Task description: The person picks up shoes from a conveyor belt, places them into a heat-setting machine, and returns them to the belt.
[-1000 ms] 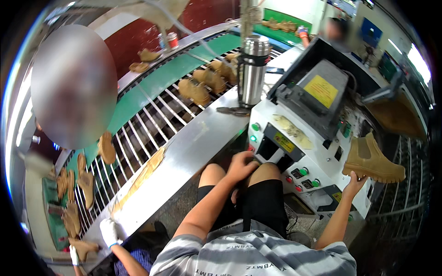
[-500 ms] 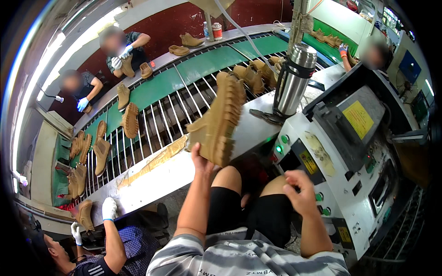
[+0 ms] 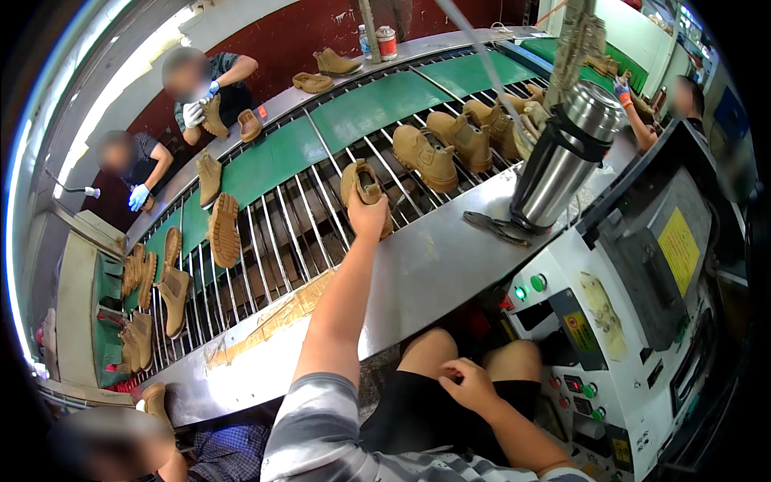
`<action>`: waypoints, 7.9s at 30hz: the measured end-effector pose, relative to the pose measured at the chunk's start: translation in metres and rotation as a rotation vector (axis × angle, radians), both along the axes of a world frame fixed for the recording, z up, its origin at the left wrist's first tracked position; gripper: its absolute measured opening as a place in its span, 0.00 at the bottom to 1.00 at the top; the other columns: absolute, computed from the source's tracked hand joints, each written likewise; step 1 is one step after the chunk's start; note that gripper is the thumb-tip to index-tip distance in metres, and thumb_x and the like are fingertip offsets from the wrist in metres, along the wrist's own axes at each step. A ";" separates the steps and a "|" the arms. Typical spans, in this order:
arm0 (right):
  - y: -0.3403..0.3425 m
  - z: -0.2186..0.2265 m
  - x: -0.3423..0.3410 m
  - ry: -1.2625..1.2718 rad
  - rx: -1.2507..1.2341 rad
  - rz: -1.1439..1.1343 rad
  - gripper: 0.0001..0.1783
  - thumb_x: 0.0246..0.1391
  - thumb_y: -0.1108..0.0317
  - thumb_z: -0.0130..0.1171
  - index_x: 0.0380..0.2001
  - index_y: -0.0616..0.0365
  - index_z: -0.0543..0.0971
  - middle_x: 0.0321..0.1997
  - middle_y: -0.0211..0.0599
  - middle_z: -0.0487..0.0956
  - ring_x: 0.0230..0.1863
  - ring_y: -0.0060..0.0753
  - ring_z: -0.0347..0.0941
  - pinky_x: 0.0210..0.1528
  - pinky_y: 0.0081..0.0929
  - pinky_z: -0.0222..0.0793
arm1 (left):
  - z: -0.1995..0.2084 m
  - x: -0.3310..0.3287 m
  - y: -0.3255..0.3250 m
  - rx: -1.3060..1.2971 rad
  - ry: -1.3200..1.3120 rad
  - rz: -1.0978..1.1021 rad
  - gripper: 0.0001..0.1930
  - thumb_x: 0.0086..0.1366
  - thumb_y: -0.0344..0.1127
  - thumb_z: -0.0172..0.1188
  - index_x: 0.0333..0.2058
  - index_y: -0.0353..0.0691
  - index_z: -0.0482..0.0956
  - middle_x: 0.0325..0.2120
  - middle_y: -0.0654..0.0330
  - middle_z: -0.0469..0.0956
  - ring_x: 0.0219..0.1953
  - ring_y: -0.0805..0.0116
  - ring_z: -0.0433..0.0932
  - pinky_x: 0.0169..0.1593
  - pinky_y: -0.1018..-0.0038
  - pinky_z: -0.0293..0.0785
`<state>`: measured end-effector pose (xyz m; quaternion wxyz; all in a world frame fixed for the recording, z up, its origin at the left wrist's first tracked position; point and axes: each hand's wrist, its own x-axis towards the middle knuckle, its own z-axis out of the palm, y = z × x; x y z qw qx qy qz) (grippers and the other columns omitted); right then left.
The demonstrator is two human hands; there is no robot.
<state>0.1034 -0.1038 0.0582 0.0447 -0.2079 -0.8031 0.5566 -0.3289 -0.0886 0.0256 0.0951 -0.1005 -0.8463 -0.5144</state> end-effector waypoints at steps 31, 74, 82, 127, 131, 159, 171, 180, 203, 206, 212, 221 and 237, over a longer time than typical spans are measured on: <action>-0.124 -0.068 -0.216 0.259 0.554 0.146 0.05 0.42 0.63 0.61 0.21 0.50 0.78 0.16 0.38 0.76 0.18 0.46 0.74 0.22 0.41 0.70 | 0.048 -0.179 -0.391 -0.773 -0.208 0.360 0.38 0.46 0.57 0.71 0.46 0.29 0.75 0.43 0.42 0.80 0.47 0.46 0.80 0.51 0.61 0.75; 0.035 0.105 0.225 0.768 -0.758 -0.357 0.63 0.30 0.59 0.75 0.69 0.61 0.52 0.65 0.38 0.63 0.66 0.35 0.58 0.68 0.34 0.51 | 0.212 0.459 -0.132 -0.222 0.065 -0.989 0.07 0.62 0.26 0.56 0.35 0.31 0.81 0.24 0.55 0.82 0.30 0.67 0.83 0.35 0.71 0.77; 0.039 0.134 0.264 0.736 -0.643 -0.347 0.71 0.38 0.61 0.74 0.73 0.57 0.32 0.74 0.39 0.50 0.74 0.35 0.42 0.73 0.35 0.38 | 0.199 0.467 -0.102 0.039 -0.443 -1.261 0.13 0.65 0.24 0.56 0.49 0.31 0.76 0.46 0.56 0.81 0.46 0.70 0.80 0.48 0.76 0.73; 0.431 0.154 0.488 -0.704 0.417 -1.304 0.48 0.37 0.48 0.69 0.61 0.65 0.69 0.55 0.52 0.77 0.55 0.45 0.75 0.57 0.34 0.69 | -0.049 0.211 -0.194 0.235 -0.605 -0.249 0.04 0.64 0.29 0.54 0.33 0.35 0.73 0.22 0.62 0.74 0.20 0.76 0.69 0.22 0.80 0.68; 0.400 0.137 0.484 -0.722 0.506 -1.397 0.43 0.50 0.43 0.59 0.63 0.60 0.68 0.61 0.56 0.72 0.62 0.52 0.69 0.63 0.38 0.64 | -0.030 0.213 -0.190 0.492 -0.802 -0.086 0.05 0.65 0.33 0.54 0.34 0.38 0.73 0.20 0.65 0.70 0.18 0.76 0.66 0.20 0.80 0.67; -0.009 -0.172 0.541 -0.993 -0.113 -0.687 0.15 0.54 0.59 0.57 0.38 0.57 0.82 0.38 0.46 0.83 0.39 0.46 0.79 0.41 0.42 0.74 | 0.004 0.485 0.067 -0.453 -0.150 -1.412 0.11 0.62 0.38 0.58 0.34 0.38 0.84 0.31 0.50 0.83 0.36 0.55 0.83 0.42 0.65 0.77; 0.243 0.095 0.088 0.489 0.384 -0.942 0.21 0.48 0.72 0.62 0.47 0.57 0.75 0.34 0.31 0.76 0.37 0.27 0.73 0.42 0.26 0.70 | -0.037 0.204 -0.124 -0.550 0.147 -0.232 0.16 0.60 0.45 0.55 0.24 0.37 0.80 0.25 0.48 0.80 0.29 0.47 0.79 0.35 0.55 0.73; 0.445 0.131 0.077 -0.655 0.469 -1.202 0.61 0.38 0.39 0.66 0.70 0.58 0.51 0.65 0.61 0.65 0.67 0.52 0.61 0.66 0.38 0.59 | -0.041 0.199 -0.113 -0.599 0.029 -0.088 0.18 0.59 0.47 0.53 0.23 0.39 0.81 0.22 0.48 0.80 0.28 0.46 0.78 0.35 0.56 0.74; 0.255 0.084 0.142 0.580 0.540 -1.152 0.41 0.50 0.62 0.71 0.60 0.74 0.64 0.65 0.53 0.67 0.61 0.45 0.67 0.62 0.37 0.64 | -0.044 0.231 -0.098 0.024 -0.149 -0.152 0.32 0.57 0.44 0.68 0.57 0.36 0.69 0.49 0.45 0.75 0.44 0.58 0.78 0.43 0.65 0.75; 0.232 0.074 0.124 0.584 0.206 -0.947 0.38 0.51 0.58 0.70 0.58 0.71 0.68 0.62 0.45 0.71 0.59 0.40 0.68 0.63 0.34 0.62 | 0.011 0.293 -0.044 0.463 -0.580 -0.644 0.55 0.57 0.52 0.69 0.70 0.38 0.39 0.64 0.41 0.55 0.59 0.48 0.66 0.60 0.56 0.65; 0.144 0.174 0.046 0.228 0.508 0.215 0.35 0.44 0.46 0.71 0.49 0.61 0.78 0.43 0.42 0.81 0.43 0.40 0.75 0.52 0.33 0.70 | 0.099 0.303 -0.056 1.210 -1.032 -0.947 0.46 0.58 0.60 0.60 0.67 0.41 0.55 0.65 0.48 0.60 0.65 0.47 0.62 0.63 0.46 0.62; 0.214 0.104 0.023 0.034 0.550 0.115 0.20 0.39 0.59 0.71 0.37 0.55 0.83 0.29 0.32 0.80 0.26 0.32 0.74 0.31 0.29 0.71 | 0.066 0.106 -0.169 1.150 -0.534 -0.281 0.27 0.64 0.41 0.51 0.58 0.31 0.65 0.55 0.49 0.73 0.56 0.51 0.73 0.60 0.56 0.70; 0.229 0.067 0.019 0.249 0.548 0.041 0.04 0.40 0.68 0.65 0.23 0.52 0.81 0.18 0.29 0.77 0.19 0.32 0.73 0.23 0.28 0.67 | -0.037 -0.009 -0.057 0.057 -0.057 0.178 0.22 0.54 0.40 0.70 0.47 0.38 0.78 0.41 0.56 0.82 0.44 0.61 0.80 0.50 0.66 0.72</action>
